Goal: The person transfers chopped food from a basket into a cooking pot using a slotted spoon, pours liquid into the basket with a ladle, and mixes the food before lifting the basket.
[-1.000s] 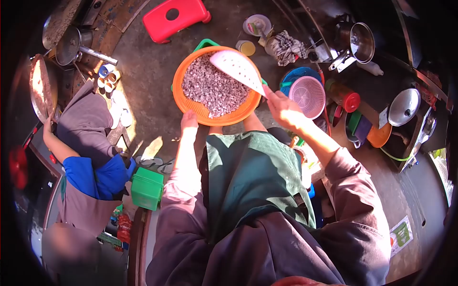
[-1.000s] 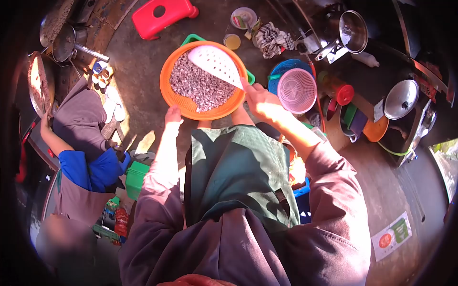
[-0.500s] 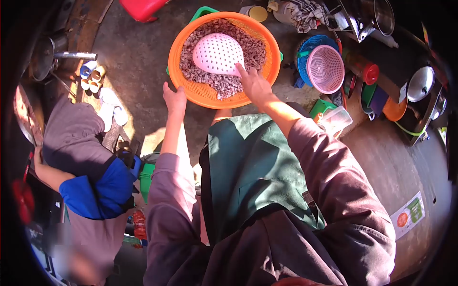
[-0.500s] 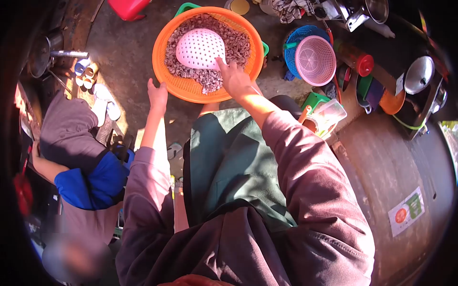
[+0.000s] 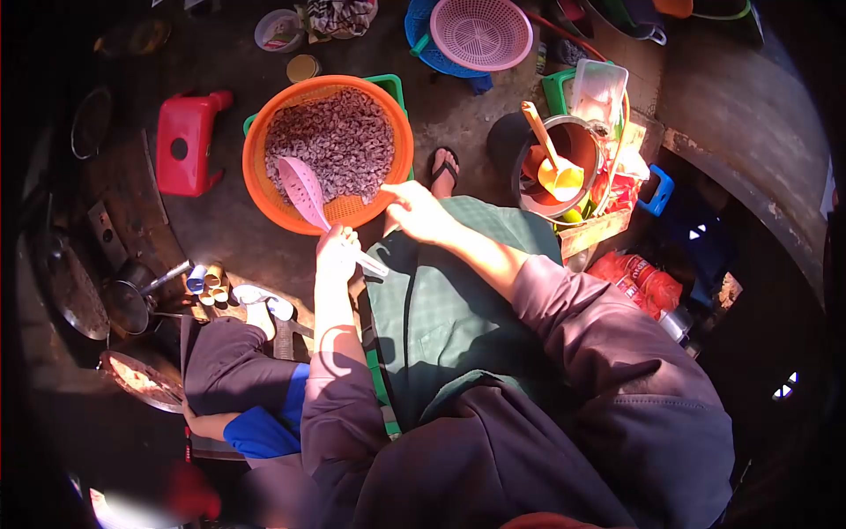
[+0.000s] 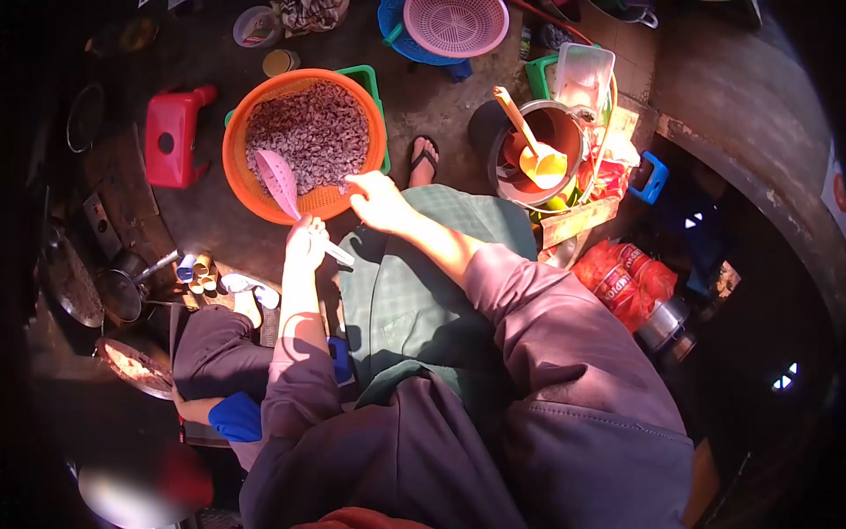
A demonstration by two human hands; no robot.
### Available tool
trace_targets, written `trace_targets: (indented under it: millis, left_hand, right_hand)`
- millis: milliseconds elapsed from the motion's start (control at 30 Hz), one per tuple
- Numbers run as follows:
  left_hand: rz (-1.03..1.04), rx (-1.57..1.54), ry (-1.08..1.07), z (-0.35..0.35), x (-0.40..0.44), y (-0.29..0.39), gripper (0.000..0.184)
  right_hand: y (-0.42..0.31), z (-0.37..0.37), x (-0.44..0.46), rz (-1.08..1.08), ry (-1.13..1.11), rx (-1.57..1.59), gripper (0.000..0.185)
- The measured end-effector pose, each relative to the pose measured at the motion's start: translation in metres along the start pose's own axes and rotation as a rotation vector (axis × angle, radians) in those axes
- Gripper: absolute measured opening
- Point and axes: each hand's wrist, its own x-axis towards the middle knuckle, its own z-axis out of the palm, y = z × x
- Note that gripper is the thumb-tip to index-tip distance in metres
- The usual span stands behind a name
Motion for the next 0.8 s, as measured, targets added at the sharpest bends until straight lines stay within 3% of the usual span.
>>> trace_targets:
  millis: [33, 67, 100, 133, 167, 233, 267, 300, 367, 400, 433, 500, 567, 733, 800]
  left_hand:
    - [0.021, 0.101, 0.285, 0.037, -0.019, 0.003, 0.010]
    - [0.040, 0.208, 0.349, 0.049, -0.028, 0.002, 0.011]
    - [0.060, 0.313, 0.412, 0.056, -0.033, 0.000, 0.012]
    - [0.070, 0.365, 0.422, 0.062, -0.036, -0.003, 0.012]
    - [0.079, 0.414, 0.434, 0.066, -0.038, -0.009, 0.012]
    - [0.091, 0.443, 0.458, 0.074, -0.039, -0.025, 0.012]
    - [0.092, 0.431, 0.468, 0.078, -0.041, -0.035, 0.013]
    - [0.099, 0.416, 0.472, 0.082, -0.037, -0.044, 0.014]
    - [0.081, 0.407, 0.478, 0.087, -0.030, -0.060, 0.014]
    - [0.070, 0.402, 0.488, 0.091, -0.030, -0.067, 0.015]
    - [0.066, 0.408, 0.495, 0.094, -0.029, -0.075, 0.014]
    - [0.063, 0.415, 0.512, 0.099, -0.027, -0.087, 0.013]
    - [0.049, 0.411, 0.494, 0.097, -0.026, -0.095, 0.014]
    - [0.062, 0.409, 0.481, 0.100, -0.032, -0.099, 0.015]
    - [0.084, 0.408, 0.499, 0.101, -0.033, -0.100, 0.014]
  right_hand:
    - [0.016, -0.020, -0.002, 0.085, 0.251, 0.101, 0.038]
    - [0.001, -0.063, 0.001, 0.521, 0.343, 0.549, 0.042]
    - [0.032, -0.094, 0.006, 0.525, 0.546, 0.825, 0.052]
    - [0.041, -0.130, 0.017, 0.696, 0.741, 1.028, 0.056]
    - [0.060, -0.157, 0.019, 0.672, 0.887, 1.248, 0.061]
    - [0.106, -0.199, 0.032, 0.765, 1.136, 1.404, 0.065]
    - [0.093, -0.213, 0.035, 0.959, 1.317, 1.271, 0.059]
    - [0.100, -0.222, 0.034, 1.046, 1.244, 1.202, 0.063]
    - [0.161, -0.230, 0.034, 1.105, 1.221, 1.200, 0.057]
    - [0.170, -0.231, 0.039, 1.183, 1.340, 1.219, 0.052]
    - [0.164, -0.237, 0.033, 1.228, 1.287, 1.348, 0.045]
    - [0.197, -0.232, 0.031, 1.052, 1.327, 1.366, 0.038]
    - [0.218, -0.233, 0.023, 1.010, 1.238, 1.434, 0.033]
    - [0.223, -0.221, -0.002, 0.807, 1.233, 1.721, 0.024]
    - [0.215, -0.206, -0.021, 0.745, 1.313, 1.631, 0.019]
